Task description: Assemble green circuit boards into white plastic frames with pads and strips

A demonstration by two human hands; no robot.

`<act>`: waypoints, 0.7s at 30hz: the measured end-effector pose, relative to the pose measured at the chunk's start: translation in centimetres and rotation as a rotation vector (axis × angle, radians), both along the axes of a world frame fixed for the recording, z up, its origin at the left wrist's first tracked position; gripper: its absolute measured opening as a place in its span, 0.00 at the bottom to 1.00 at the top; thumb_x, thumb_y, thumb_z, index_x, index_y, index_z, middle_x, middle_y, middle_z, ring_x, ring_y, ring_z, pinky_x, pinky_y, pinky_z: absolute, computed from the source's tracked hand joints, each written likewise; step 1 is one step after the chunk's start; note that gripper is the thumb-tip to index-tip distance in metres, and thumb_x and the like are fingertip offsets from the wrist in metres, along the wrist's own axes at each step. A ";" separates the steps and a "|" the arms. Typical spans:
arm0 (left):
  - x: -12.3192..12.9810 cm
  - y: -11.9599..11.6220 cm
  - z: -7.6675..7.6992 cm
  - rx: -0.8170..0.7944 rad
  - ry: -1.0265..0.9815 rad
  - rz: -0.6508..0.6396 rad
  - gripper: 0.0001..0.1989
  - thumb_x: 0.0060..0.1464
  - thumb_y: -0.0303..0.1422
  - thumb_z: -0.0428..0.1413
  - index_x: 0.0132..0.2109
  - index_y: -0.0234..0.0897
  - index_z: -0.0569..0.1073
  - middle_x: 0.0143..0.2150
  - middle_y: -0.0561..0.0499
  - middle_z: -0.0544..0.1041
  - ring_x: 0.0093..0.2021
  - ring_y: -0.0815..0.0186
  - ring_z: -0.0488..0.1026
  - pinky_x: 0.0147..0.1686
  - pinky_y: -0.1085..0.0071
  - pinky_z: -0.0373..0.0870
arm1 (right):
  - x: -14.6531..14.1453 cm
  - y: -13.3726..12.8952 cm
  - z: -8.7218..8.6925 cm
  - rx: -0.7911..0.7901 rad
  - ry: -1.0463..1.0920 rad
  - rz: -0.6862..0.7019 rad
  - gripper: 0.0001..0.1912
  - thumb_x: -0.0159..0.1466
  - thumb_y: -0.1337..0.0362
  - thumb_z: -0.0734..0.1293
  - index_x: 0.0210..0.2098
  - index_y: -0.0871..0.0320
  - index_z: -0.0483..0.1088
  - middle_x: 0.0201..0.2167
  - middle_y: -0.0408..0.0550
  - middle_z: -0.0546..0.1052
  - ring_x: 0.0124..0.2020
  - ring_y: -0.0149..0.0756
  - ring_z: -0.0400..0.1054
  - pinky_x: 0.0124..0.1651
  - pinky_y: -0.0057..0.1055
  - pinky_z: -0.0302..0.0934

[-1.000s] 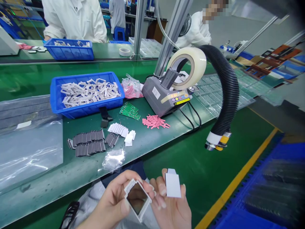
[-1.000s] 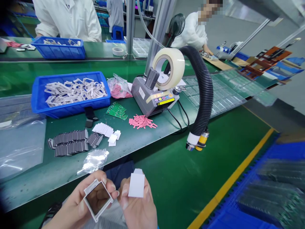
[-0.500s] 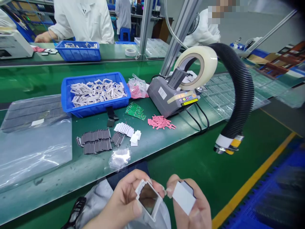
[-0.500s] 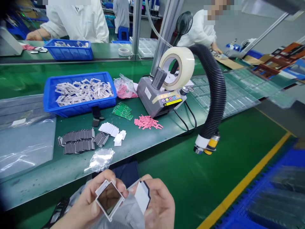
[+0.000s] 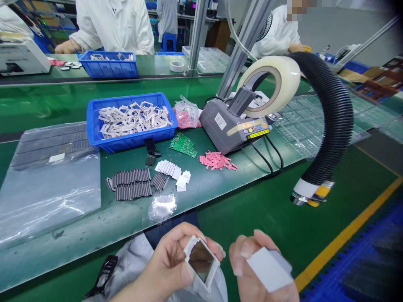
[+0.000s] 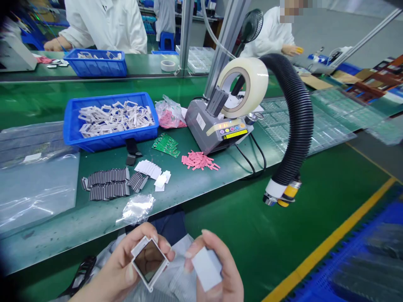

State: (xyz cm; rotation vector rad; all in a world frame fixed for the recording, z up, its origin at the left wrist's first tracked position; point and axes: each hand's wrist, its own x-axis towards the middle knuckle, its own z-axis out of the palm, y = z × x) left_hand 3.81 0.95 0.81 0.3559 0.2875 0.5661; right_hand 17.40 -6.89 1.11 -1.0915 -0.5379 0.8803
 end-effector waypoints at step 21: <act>14.7 -0.3 -7.4 -0.270 0.140 -0.294 0.14 0.63 0.33 0.49 0.45 0.28 0.75 0.37 0.48 0.79 0.37 0.71 0.77 0.43 0.74 0.69 | 12.4 -1.1 -6.9 -0.259 0.459 -0.291 0.20 0.51 0.55 0.74 0.42 0.52 0.74 0.41 0.43 0.77 0.41 0.28 0.71 0.42 0.23 0.67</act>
